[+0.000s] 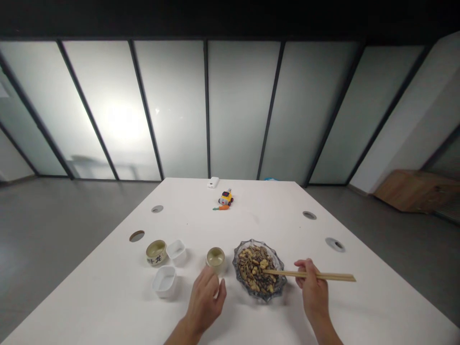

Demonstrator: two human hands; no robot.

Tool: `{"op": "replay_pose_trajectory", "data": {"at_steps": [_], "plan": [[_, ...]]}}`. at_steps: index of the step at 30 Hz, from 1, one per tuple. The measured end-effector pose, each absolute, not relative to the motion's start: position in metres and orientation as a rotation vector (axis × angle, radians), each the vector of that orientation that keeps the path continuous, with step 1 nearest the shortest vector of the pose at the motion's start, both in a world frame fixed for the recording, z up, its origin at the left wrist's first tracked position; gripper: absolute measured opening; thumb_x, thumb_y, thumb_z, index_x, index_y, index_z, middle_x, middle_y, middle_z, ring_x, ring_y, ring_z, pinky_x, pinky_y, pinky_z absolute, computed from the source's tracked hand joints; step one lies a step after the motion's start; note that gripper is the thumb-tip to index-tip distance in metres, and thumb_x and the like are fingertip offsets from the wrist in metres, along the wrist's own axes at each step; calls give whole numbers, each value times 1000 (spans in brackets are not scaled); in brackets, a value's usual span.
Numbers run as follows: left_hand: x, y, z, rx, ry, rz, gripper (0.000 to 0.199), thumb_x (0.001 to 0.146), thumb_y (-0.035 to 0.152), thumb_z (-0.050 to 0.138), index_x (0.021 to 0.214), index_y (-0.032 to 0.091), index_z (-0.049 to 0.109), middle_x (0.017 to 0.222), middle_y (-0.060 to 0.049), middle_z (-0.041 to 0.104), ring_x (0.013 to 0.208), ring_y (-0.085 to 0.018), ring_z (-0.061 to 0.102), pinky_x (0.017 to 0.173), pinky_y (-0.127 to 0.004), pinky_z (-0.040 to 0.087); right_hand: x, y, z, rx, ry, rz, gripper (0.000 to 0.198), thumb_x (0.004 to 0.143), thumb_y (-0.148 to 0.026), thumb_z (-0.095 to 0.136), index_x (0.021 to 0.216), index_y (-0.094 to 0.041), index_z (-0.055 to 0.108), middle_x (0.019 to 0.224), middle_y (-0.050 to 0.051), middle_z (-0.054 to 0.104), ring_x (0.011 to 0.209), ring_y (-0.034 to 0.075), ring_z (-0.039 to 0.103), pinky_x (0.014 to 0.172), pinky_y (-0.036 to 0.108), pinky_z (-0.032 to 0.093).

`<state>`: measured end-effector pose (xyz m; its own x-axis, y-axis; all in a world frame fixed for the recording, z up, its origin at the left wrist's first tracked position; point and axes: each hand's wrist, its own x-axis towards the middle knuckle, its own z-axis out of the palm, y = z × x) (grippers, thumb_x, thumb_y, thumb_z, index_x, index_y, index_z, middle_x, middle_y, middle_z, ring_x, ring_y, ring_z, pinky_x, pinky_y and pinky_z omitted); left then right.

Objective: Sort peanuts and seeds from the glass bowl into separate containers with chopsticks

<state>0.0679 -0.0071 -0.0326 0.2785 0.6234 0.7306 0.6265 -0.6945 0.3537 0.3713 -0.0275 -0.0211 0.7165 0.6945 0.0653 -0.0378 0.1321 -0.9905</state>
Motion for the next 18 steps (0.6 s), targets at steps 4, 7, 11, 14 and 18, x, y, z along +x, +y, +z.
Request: {"op": "replay_pose_trajectory", "data": {"at_steps": [4,7,11,14,18], "plan": [[79,-15,-44,-2798,-1287,-1088,47,101,13,42,55,22,46,51,2,48,48,-13,47,55,-26,31,362,-21,-25,-1357,-536,627,72,72,-91,62,70,-19,62,51,-7,38,48,10,34,45,25,26],[82,-14,-44,-2905,-1471,-869,45,97,14,49,53,21,47,49,2,51,47,-13,48,57,-27,28,357,-19,-32,-1399,-583,640,75,71,-93,59,66,-19,62,51,-4,44,49,12,39,45,26,30],[83,-11,-37,-2981,-1556,-689,40,92,14,53,53,20,49,50,2,53,48,-14,49,58,-28,24,355,-19,-38,-1411,-626,616,74,72,-93,58,64,-19,61,57,0,54,52,14,44,48,28,36],[84,-11,-33,-3004,-1571,-685,42,93,14,52,52,21,46,48,2,49,46,-13,45,58,-29,23,353,-20,-37,-1423,-613,621,74,74,-92,56,63,-20,60,52,-2,48,47,13,40,44,27,32],[85,-11,-32,-2993,-1652,-740,46,94,18,50,49,21,37,46,4,38,43,-12,35,57,-30,21,350,-21,-34,-1443,-591,618,73,73,-92,57,63,-20,60,53,-1,49,47,12,39,43,28,30]]}}
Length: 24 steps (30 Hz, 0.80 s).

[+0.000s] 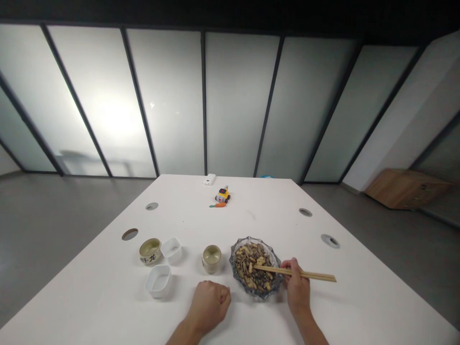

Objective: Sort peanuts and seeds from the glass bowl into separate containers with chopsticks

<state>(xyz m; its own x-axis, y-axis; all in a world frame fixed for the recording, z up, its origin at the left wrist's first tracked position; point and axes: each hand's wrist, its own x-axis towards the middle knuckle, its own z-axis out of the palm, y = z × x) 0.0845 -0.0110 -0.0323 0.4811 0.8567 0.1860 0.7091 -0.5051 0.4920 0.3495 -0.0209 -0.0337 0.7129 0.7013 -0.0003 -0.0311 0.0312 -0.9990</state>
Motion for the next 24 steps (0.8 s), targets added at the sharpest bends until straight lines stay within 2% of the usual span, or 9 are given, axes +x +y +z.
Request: {"op": "replay_pose_trajectory", "data": {"at_steps": [6,14,19,24], "plan": [[84,-10,-34,2240,1344,612,47,95,25,46,55,22,20,51,6,22,48,-13,22,56,-30,18,349,-23,-36,-1444,-589,629,74,69,-93,60,66,-20,62,56,-2,50,51,13,42,46,27,34],[82,-9,-38,2128,1368,616,48,95,33,45,57,23,18,53,6,17,52,-12,17,56,-30,17,350,-25,-39,-1412,-555,617,71,69,-91,63,67,-20,63,61,-2,53,53,13,44,46,26,36],[82,-8,-41,2108,1359,613,50,95,39,44,55,23,17,52,6,17,51,-12,18,56,-30,16,353,-26,-43,-1337,-527,643,64,76,-84,63,72,-20,65,54,-7,36,47,11,35,43,23,29],[82,-6,-46,2116,1332,577,52,95,39,46,54,22,18,51,7,16,49,-11,17,55,-30,16,362,-26,-49,-1271,-548,675,56,80,-76,66,77,-20,66,54,-8,33,44,10,33,41,22,28]]}}
